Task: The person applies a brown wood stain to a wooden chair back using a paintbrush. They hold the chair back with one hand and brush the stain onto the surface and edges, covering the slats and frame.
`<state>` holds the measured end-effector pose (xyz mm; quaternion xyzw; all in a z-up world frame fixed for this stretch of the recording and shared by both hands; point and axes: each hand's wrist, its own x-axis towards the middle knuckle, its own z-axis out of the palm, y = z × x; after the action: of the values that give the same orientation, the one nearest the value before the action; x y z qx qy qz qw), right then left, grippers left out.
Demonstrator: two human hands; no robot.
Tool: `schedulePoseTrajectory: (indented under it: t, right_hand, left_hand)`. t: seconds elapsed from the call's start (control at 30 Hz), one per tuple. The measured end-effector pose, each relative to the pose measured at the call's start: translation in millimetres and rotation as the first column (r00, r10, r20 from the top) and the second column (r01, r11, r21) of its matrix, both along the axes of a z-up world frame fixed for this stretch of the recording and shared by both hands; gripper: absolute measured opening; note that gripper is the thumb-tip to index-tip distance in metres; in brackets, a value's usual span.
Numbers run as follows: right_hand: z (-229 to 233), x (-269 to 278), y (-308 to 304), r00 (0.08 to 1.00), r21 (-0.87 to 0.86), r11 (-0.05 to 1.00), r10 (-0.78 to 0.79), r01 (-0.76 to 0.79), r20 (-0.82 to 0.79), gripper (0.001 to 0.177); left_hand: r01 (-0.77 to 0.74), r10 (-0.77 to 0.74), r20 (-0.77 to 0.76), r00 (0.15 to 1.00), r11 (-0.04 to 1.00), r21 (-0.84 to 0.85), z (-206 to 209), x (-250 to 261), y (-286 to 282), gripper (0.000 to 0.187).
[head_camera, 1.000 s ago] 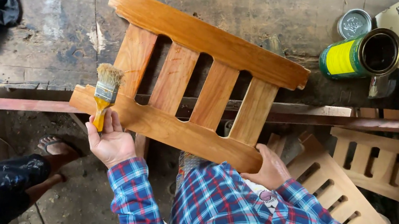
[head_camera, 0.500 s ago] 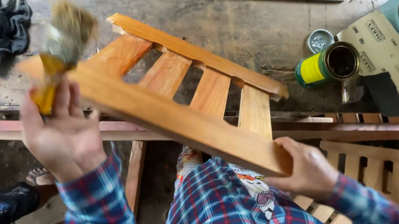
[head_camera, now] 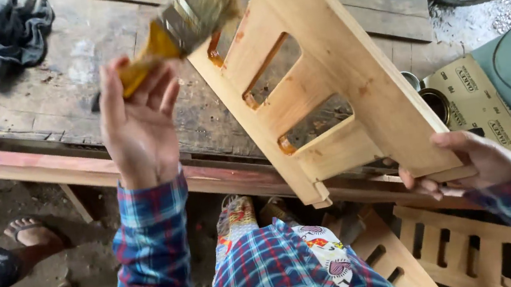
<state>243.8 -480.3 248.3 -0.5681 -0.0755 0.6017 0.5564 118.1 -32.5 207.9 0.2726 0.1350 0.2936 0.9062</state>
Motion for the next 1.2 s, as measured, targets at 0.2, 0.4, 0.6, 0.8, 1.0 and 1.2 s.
schedulePoseTrajectory:
  t: [0.2,0.4,0.6,0.8,1.0,1.2]
  right_hand:
    - [-9.1,-27.5,1.1,0.990,-0.096,0.989,-0.106,0.115,0.093,0.077]
    - [9.8,-33.9,17.8,0.995,-0.186,0.980,-0.058,0.072,0.079,0.072]
    - [-6.3,-20.6,3.8,0.995,-0.074,0.995,-0.060,0.065,0.075,0.071]
    - [36.3,-43.8,38.2,0.959,-0.597,0.752,-0.185,0.280,0.217,0.071]
    - [24.1,-48.1,23.9,0.948,-0.470,0.834,-0.182,0.289,0.261,0.067]
    - [13.3,-54.1,20.6,0.939,-0.402,0.868,-0.178,0.291,0.294,0.071]
  left_hand:
    - [-0.095,0.042,-0.372,0.927,0.987,-0.127,-92.6,-59.6,-13.1,0.023]
    - [-0.130,0.129,-0.530,0.838,0.991,0.035,-101.5,-95.2,-46.6,0.023]
    - [-0.080,0.252,-0.413,0.875,0.917,0.391,-108.2,-117.4,-96.1,0.023]
    - [0.166,0.235,-0.539,0.809,0.788,0.593,-85.6,-130.6,-133.0,0.018]
    - [0.185,0.357,-0.456,0.815,0.586,0.789,-72.1,-125.6,-129.6,0.015]
    - [-0.062,0.260,-0.345,0.902,0.869,0.492,-79.3,-87.5,-132.3,0.019]
